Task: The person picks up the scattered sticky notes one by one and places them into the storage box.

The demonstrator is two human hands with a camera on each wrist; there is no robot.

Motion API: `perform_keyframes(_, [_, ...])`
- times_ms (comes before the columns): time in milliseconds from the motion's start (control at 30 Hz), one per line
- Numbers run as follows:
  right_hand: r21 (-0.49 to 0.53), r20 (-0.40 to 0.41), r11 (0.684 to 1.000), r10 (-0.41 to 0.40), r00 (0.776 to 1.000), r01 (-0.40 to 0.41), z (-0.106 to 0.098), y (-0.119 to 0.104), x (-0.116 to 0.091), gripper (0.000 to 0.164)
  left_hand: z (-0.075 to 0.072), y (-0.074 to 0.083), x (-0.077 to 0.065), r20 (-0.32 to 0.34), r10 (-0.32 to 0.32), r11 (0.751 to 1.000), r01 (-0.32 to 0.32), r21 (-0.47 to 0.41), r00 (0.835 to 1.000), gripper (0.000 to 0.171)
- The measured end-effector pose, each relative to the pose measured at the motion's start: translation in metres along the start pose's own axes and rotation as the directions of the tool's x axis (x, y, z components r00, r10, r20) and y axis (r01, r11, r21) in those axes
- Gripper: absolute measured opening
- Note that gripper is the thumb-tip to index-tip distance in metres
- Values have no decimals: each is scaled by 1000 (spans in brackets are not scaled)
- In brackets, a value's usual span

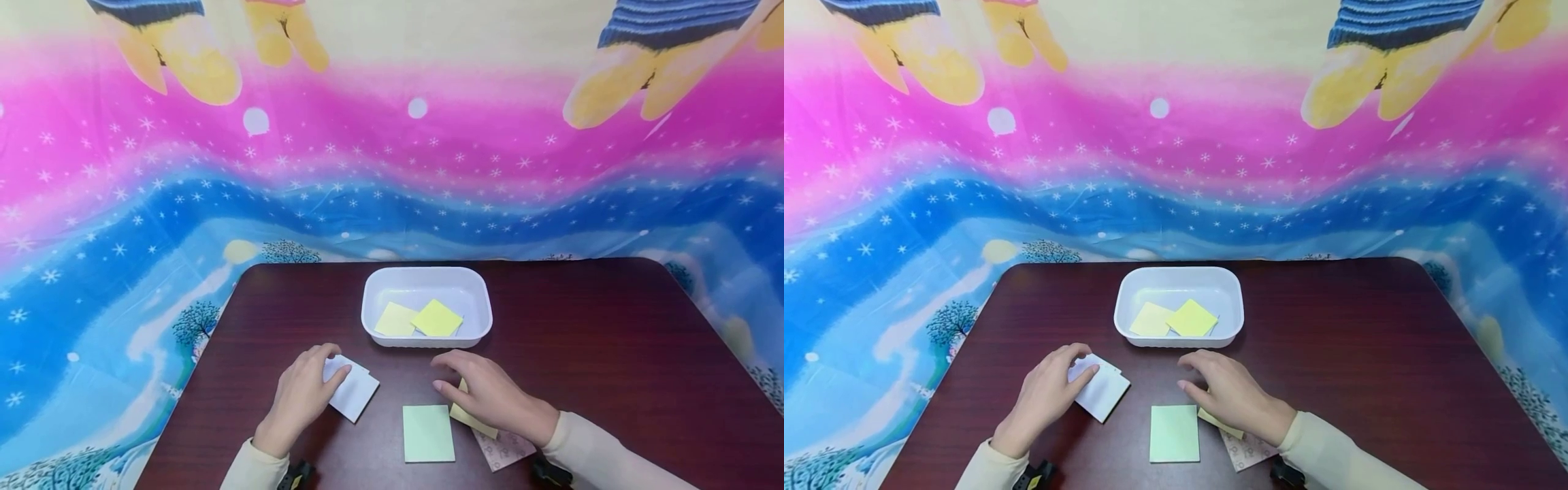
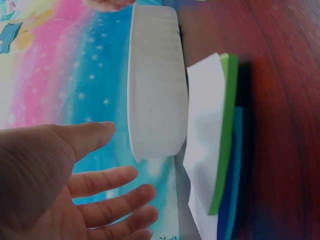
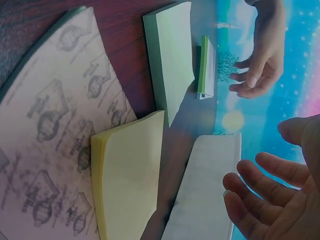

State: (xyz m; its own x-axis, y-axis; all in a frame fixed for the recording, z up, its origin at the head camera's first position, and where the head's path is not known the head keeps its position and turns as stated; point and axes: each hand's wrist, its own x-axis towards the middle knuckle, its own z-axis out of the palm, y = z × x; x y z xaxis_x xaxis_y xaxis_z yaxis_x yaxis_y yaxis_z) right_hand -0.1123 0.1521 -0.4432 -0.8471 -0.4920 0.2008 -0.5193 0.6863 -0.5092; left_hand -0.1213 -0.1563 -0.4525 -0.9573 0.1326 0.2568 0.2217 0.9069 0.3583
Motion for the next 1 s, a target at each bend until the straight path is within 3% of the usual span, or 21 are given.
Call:
perform_keyframes(267, [0,33,1000,1,999,-1,1,-1,2,42,4,-13,-2,38,-47,998,45,54,998,55])
perform_keyframes(400, [-2,42,1000,-7,999,7,2,-1,2,40,6,-17,-3,91,-73,994,65,91,993,70])
perform_keyframes(567, [-10,46,1000,-11,999,11,2,-1,2,38,9,-20,-3,183,-121,986,97,134,976,85])
perform_keyframes(700, [-7,45,1000,-16,999,16,2,-1,2,36,11,-20,-2,230,-147,981,111,160,962,90])
perform_keyframes(1000, [-5,50,1000,-25,998,25,3,-1,2,37,13,-23,1,241,-154,980,117,162,958,90])
